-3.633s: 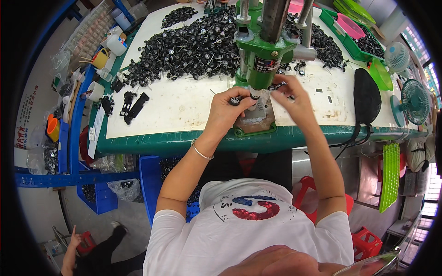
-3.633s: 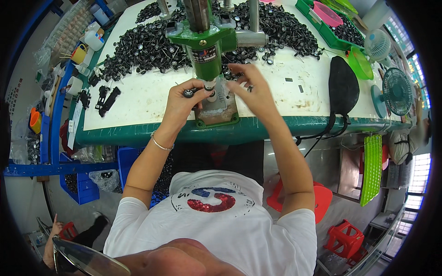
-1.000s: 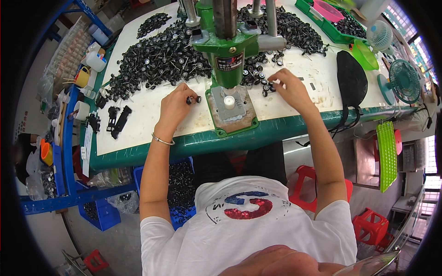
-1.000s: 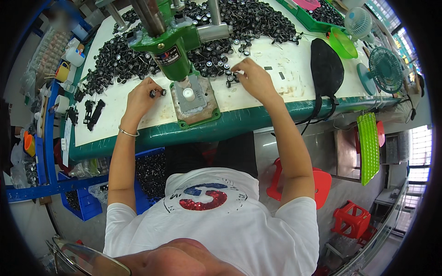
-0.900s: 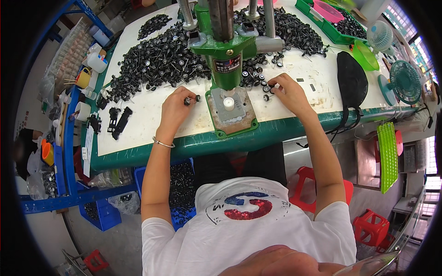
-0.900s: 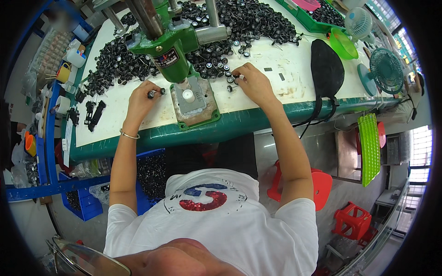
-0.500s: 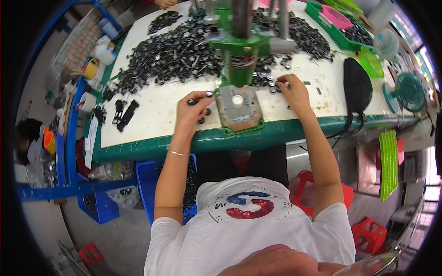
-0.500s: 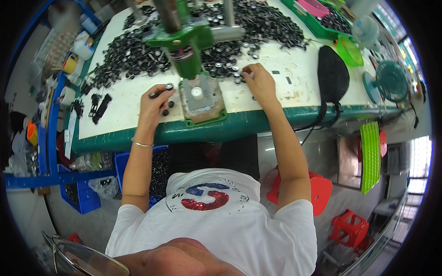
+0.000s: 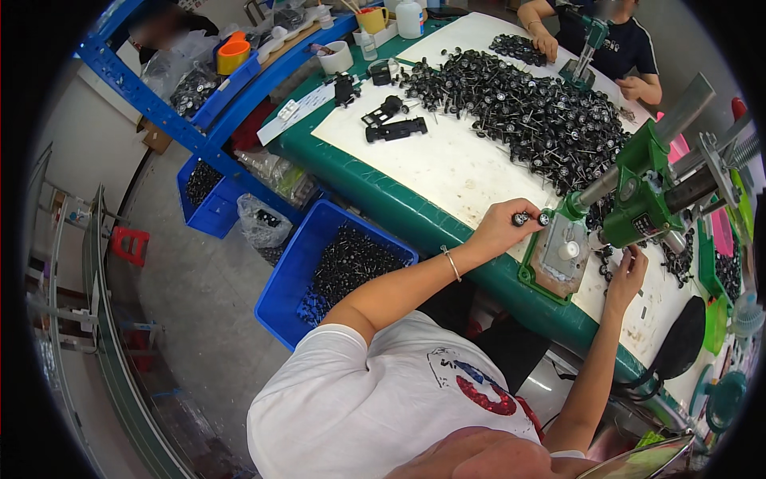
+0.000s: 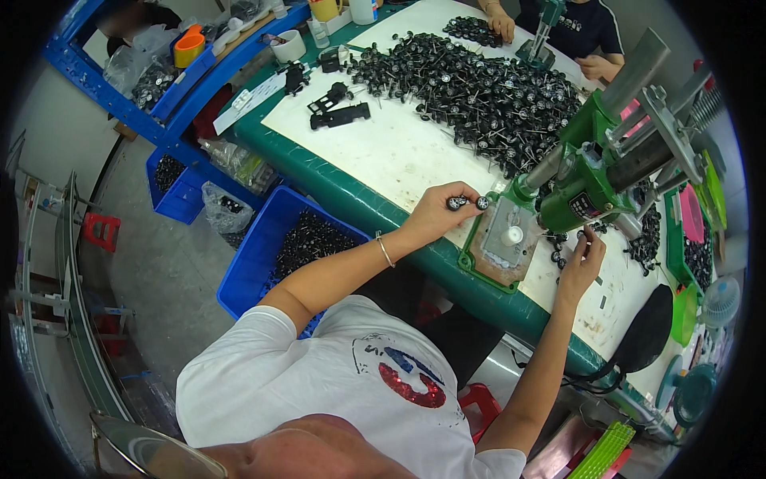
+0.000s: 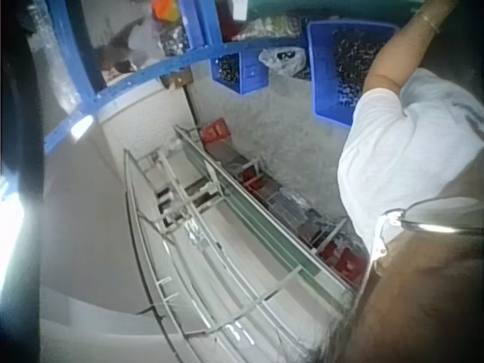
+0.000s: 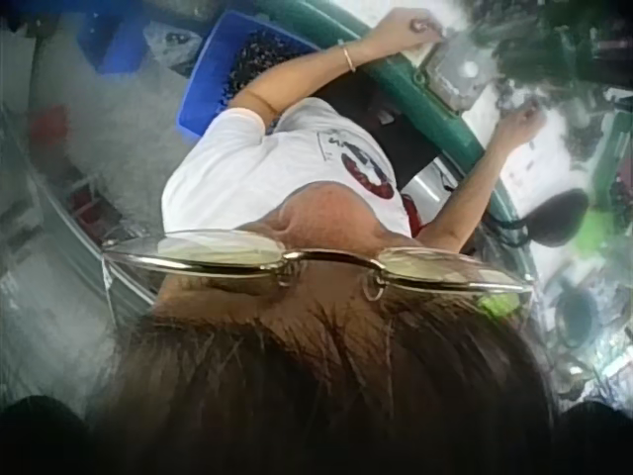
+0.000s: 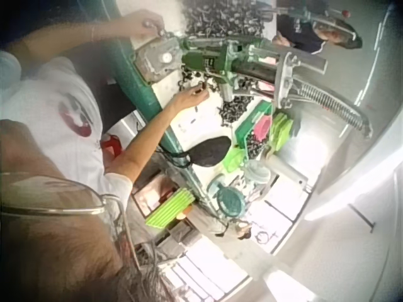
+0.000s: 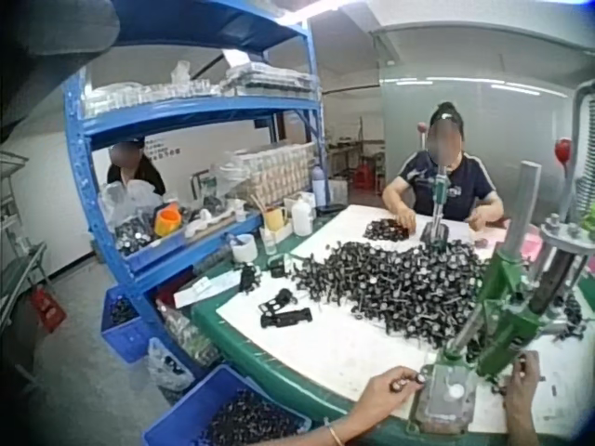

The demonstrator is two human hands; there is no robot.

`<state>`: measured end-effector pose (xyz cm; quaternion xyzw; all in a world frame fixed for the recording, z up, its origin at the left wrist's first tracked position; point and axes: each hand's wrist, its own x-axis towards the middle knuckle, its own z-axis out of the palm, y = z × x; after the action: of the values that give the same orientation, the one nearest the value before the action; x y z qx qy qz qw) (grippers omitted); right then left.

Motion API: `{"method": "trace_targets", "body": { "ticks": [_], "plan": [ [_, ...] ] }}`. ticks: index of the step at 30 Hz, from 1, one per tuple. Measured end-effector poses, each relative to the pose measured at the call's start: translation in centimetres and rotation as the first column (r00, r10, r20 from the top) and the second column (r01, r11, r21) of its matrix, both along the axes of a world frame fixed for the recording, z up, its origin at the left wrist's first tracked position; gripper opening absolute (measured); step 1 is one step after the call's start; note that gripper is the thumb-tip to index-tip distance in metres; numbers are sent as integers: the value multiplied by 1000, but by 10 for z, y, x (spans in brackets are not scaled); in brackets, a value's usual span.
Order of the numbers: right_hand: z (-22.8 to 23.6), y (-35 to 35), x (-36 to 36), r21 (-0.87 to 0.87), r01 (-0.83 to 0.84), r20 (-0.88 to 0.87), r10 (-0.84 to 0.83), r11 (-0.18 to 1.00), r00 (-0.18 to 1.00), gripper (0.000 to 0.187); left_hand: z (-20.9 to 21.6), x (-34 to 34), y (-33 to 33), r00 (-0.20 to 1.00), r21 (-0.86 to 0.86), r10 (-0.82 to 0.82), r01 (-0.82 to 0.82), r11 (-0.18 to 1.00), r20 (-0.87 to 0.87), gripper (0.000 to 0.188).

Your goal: The person assembles small plastic parts and metal components into assembled units using a manual press machine.

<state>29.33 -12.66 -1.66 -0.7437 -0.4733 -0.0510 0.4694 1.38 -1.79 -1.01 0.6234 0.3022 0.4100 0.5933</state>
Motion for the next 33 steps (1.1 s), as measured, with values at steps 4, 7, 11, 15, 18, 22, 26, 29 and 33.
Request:
{"method": "trace_targets", "body": {
  "ticks": [4, 7, 11, 15, 18, 22, 26, 29, 33],
  "plan": [
    [-4, 0, 19, 117, 99, -94, -88, 988, 992, 20, -8, 5, 5, 999, 61, -6, 4, 998, 38, 18],
    [7, 1, 2, 201, -43, -230, 90, 979, 969, 18, 0, -6, 10, 999, -76, -33, 35, 996, 27, 15],
    [48, -4, -65, 166, -287, -229, 320, 943, 919, 16, 19, -4, 7, 999, -139, -6, 12, 990, 43, 12],
    [50, -8, -95, 165, -381, -187, 408, 910, 893, 14, 30, 11, 2, 997, -176, -72, 71, 982, -3, 13],
    [40, -4, -106, 117, -409, -177, 424, 905, 888, 14, 32, 17, -3, 995, -97, -96, 94, 991, -10, 14],
    [29, -6, -113, 153, -399, -365, 427, 904, 827, 20, 44, 15, -10, 991, -21, -125, 124, 992, -45, 14],
    [35, -6, -113, 102, -396, -357, 405, 913, 842, 26, 50, 20, -8, 986, 22, -158, 159, 987, -50, 14],
    [43, -6, -111, 39, -426, -278, 419, 904, 864, 30, 49, 28, -8, 982, 64, -185, 187, 980, -33, 14],
    [42, -9, -92, 212, -382, -315, 433, 899, 845, 33, 56, 37, -13, 974, -18, -226, 226, 974, -12, 13]
  ]
}}
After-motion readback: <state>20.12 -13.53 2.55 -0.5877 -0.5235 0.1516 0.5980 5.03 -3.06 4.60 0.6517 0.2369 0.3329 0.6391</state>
